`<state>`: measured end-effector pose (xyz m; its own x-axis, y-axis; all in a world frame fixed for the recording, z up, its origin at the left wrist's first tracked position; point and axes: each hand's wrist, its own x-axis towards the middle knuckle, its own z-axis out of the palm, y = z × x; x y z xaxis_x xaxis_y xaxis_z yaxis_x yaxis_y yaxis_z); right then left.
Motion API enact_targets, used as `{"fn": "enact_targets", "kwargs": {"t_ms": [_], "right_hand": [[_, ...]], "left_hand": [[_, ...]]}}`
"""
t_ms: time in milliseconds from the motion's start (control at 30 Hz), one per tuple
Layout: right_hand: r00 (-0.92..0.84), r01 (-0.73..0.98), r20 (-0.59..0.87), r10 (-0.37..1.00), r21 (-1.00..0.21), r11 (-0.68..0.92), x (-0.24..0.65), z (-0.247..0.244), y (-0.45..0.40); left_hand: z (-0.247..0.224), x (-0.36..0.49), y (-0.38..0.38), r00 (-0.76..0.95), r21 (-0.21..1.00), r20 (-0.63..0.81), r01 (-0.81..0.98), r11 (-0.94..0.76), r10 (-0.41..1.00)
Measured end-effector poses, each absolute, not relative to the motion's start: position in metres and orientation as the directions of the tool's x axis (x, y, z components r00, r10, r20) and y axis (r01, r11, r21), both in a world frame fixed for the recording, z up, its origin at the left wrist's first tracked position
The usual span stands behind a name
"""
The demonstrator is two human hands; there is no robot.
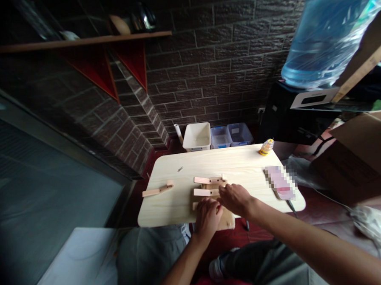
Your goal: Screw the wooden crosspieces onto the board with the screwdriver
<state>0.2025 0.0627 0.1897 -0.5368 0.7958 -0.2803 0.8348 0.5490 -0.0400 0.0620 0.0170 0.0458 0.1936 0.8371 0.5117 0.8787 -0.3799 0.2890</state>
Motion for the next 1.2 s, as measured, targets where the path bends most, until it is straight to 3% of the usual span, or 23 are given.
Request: {"fn": "enact_targets", "kwargs": {"t_ms": [267,600,833,1200], "right_hand": [[-0.651,0.752,-0.283,0.704,-0.112,0.65,0.2075,0.194,0.0633],[-0.535,0.835,-0.268,0.801,-0.026,0.549,0.2014,0.1957,0.058],[-0.66,0.74,-0.263,0.703,-0.07,0.669,0.208,0.193,0.0586],[-0.566,0.82,-0.307,0.765,-0.11,0.562,0.2058,0.1903,0.0566]], "left_hand": [[0.0462,0.0624,0.0183,0.211,0.295,0.502,0.87,-0.396,0.839],[0.0489,0.0624,0.0167,0.198,0.294,0.499,0.877,-0.38,0.844],[0.0501,0.0622,0.0166,0.205,0.298,0.524,0.865,-0.403,0.827],[0.0435,0.0615,0.0163,0.223,0.226,0.545,0.889,-0.397,0.809]]}}
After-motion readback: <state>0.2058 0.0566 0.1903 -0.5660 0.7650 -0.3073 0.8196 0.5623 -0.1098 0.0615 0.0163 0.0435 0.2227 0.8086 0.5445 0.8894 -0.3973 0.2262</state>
